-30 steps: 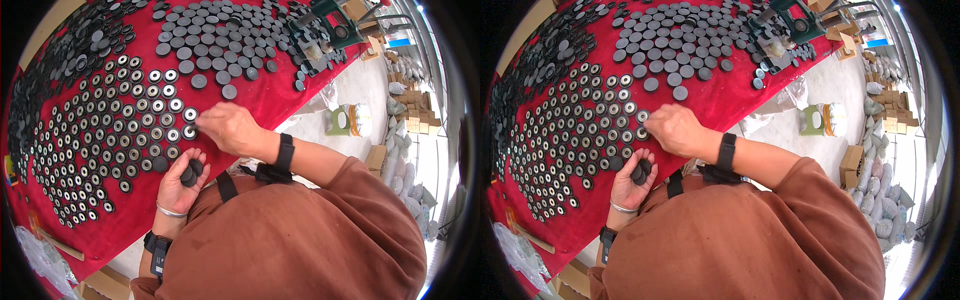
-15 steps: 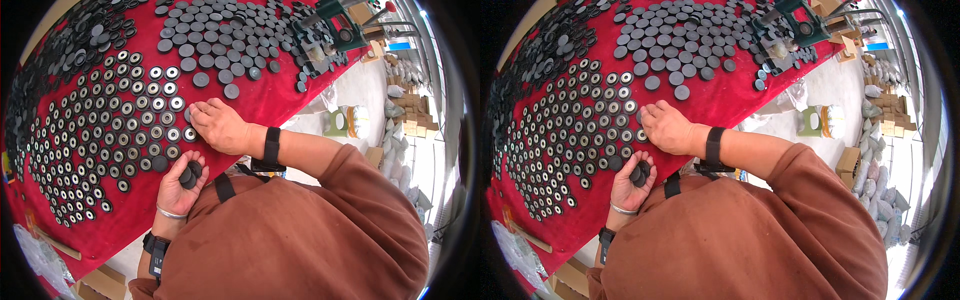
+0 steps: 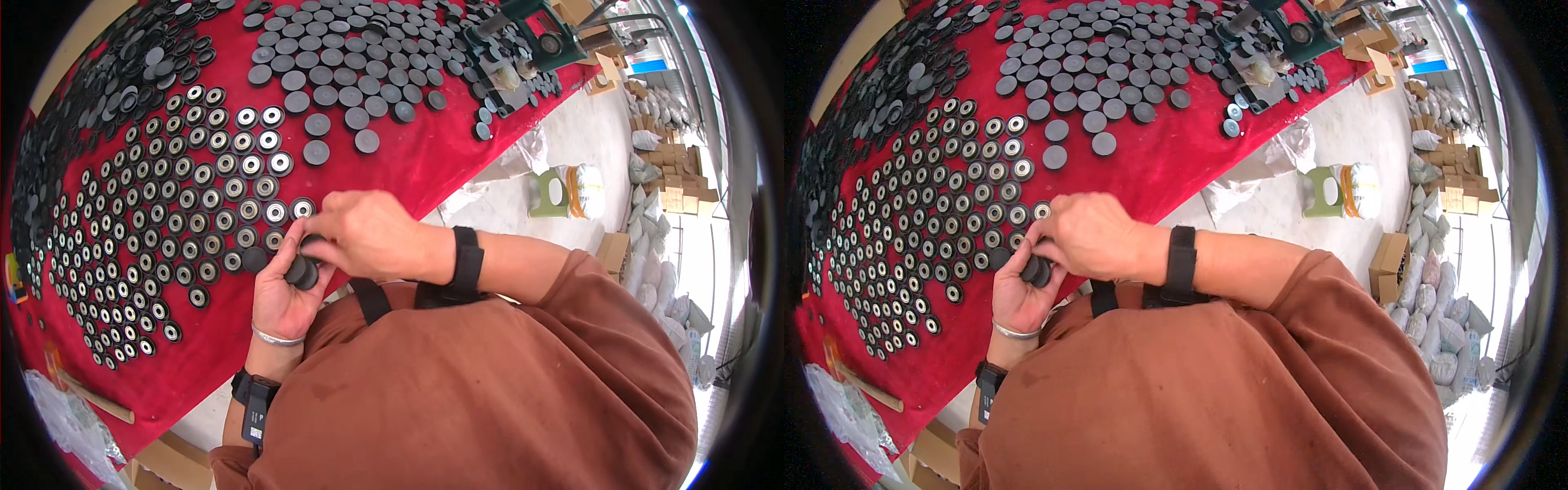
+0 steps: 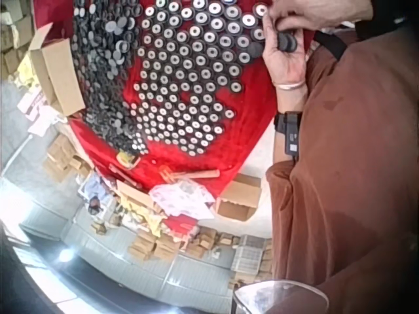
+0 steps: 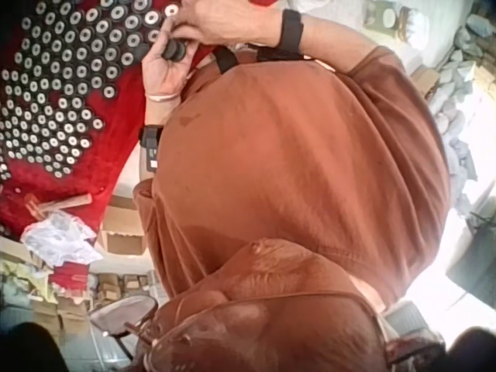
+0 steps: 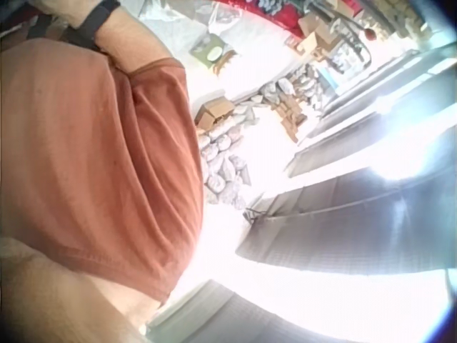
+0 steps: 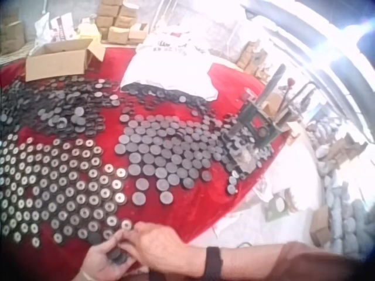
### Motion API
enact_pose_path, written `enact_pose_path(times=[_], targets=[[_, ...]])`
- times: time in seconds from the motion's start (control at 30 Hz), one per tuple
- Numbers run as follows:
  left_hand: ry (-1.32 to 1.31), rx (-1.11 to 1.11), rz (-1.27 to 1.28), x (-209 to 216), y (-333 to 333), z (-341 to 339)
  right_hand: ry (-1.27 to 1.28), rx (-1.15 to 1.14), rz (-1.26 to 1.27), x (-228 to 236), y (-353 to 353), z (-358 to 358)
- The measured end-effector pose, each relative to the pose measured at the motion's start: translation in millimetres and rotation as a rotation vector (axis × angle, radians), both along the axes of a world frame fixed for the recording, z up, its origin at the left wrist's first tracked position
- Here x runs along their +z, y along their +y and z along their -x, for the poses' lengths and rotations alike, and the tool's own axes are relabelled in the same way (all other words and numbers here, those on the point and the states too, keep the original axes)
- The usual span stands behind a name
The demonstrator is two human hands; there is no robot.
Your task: Assembling metal rings into black rubber components using a hand press and mallet.
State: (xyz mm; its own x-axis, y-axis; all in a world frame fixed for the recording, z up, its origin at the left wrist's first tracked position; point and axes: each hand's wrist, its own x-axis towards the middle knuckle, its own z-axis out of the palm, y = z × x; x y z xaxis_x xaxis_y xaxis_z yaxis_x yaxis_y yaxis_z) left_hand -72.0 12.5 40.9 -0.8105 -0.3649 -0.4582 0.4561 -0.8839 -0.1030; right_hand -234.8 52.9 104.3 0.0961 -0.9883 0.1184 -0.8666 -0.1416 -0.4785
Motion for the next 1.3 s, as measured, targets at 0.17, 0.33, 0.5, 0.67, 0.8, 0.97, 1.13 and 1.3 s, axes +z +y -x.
enact_pose_path(times=[0.17, 0.33, 0.5, 0.67, 0.8, 0.97, 1.13, 1.3], targets=[[-0.078, -0.097, 0.083, 10, 7, 4, -0.307, -0.036, -0.245, -1, 4, 5], [-0.207, -0.116, 0.021, 18, 9, -8, -0.25, -0.112, -0.115, -21, -9, 18], [-0.243, -0.091, -0.009, 14, 12, -17, 0.192, 0.173, 0.17, -40, -9, 11], [-0.268, -0.084, -0.015, 13, 11, -19, 0.353, 0.252, 0.208, -40, -1, 7], [-0.247, -0.074, -0.044, 13, 12, -17, 0.566, 0.405, 0.131, -34, -3, -1], [-0.205, -0.059, -0.007, 13, 15, -17, 0.462, 0.391, 0.154, -38, -9, 0], [-0.236, -0.007, 0.013, 14, 16, -20, 0.544, 0.375, 0.017, -27, -14, 5], [-0.155, 0.053, -0.038, 15, 12, -18, 0.662, 0.158, 0.159, -26, -4, 28]])
